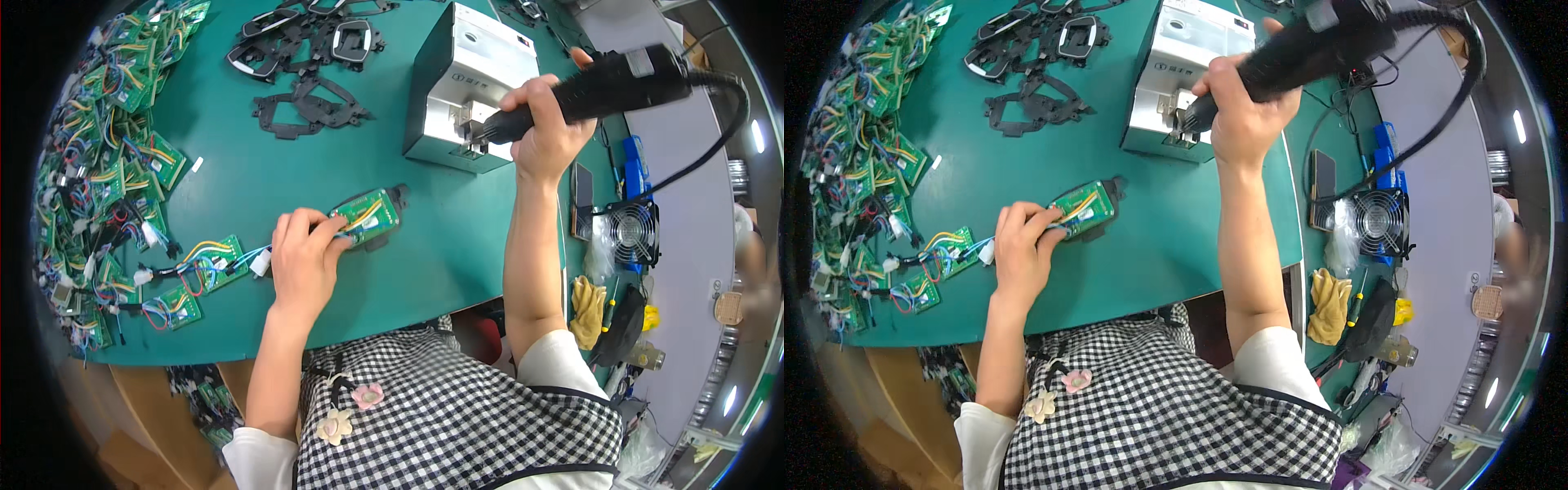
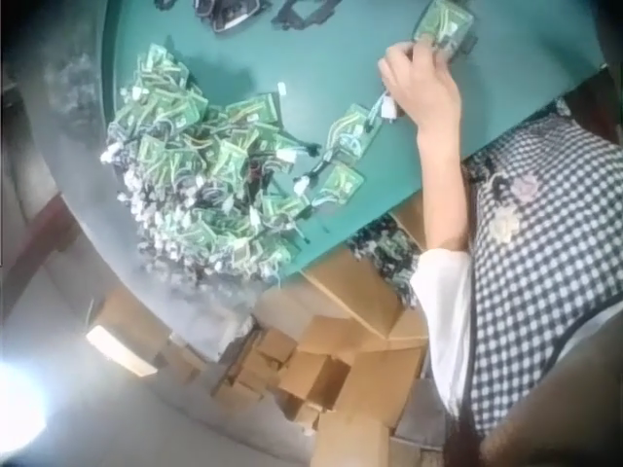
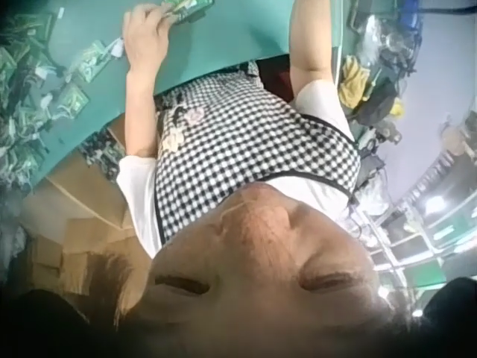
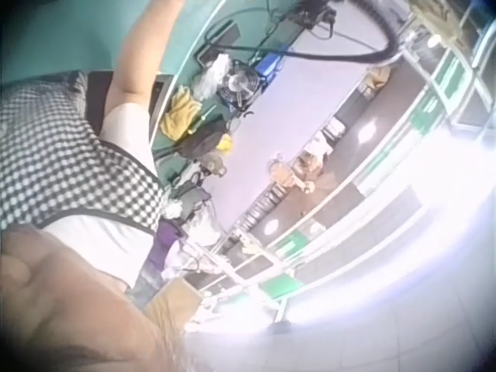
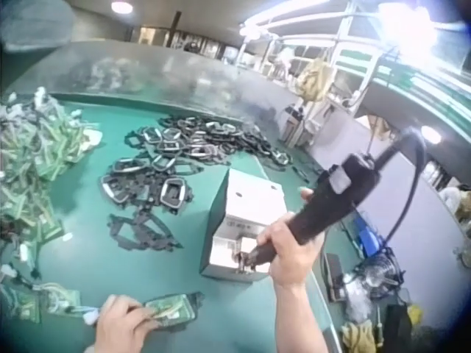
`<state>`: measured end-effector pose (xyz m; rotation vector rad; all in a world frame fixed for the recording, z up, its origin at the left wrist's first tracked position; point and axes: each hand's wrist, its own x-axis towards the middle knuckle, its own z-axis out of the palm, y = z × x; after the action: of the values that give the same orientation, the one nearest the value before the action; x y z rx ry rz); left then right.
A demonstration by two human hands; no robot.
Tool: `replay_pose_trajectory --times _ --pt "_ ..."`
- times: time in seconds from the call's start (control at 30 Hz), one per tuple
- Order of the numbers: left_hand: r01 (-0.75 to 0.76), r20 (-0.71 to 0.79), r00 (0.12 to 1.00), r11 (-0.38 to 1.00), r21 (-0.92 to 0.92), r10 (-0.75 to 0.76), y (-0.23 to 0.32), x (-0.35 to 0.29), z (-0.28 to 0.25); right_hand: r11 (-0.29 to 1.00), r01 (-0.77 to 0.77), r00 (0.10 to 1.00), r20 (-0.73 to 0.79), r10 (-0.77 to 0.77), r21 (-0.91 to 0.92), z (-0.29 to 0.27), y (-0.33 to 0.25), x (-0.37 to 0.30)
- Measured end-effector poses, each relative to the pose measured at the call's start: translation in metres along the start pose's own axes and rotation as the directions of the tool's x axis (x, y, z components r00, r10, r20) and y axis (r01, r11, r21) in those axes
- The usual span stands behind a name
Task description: The person wipes the work surface with a cloth, picks up a plastic frame and a circuit board, and joins them together using a power screwdriver. After repeating this process for several units, the person places the assembled components into a cardboard box.
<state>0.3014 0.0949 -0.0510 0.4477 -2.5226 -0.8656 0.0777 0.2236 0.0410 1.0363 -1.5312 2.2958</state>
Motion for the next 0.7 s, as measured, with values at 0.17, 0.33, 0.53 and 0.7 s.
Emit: replay_pose_trajectory --times 0.17,0.33,0.53,0.7 --pt "-0.068 -0.054 0.996 0.997 -0.036 0.066 -0.014 0.009 0.005 0.984 -0.128 0.991 0.056 0.122 0.128 0.016 -0.026 -0.045" --pt "-0.115 -0.088 0.99 0.99 -0.08 0.107 -0.016 0.008 0.012 0.975 -0.13 0.98 0.171 0.099 0.181 0.058 -0.025 -0.112" --pt "-0.085 -0.101 0.992 0.993 -0.078 0.077 -0.016 0.006 0.017 0.962 -0.27 0.921 0.302 0.245 0.045 0.073 -0.013 -0.117" --pt "-0.051 -0.091 0.995 0.995 -0.091 0.043 -0.014 0.006 0.015 0.935 -0.353 0.844 0.422 0.33 -0.026 0.079 -0.005 -0.111"
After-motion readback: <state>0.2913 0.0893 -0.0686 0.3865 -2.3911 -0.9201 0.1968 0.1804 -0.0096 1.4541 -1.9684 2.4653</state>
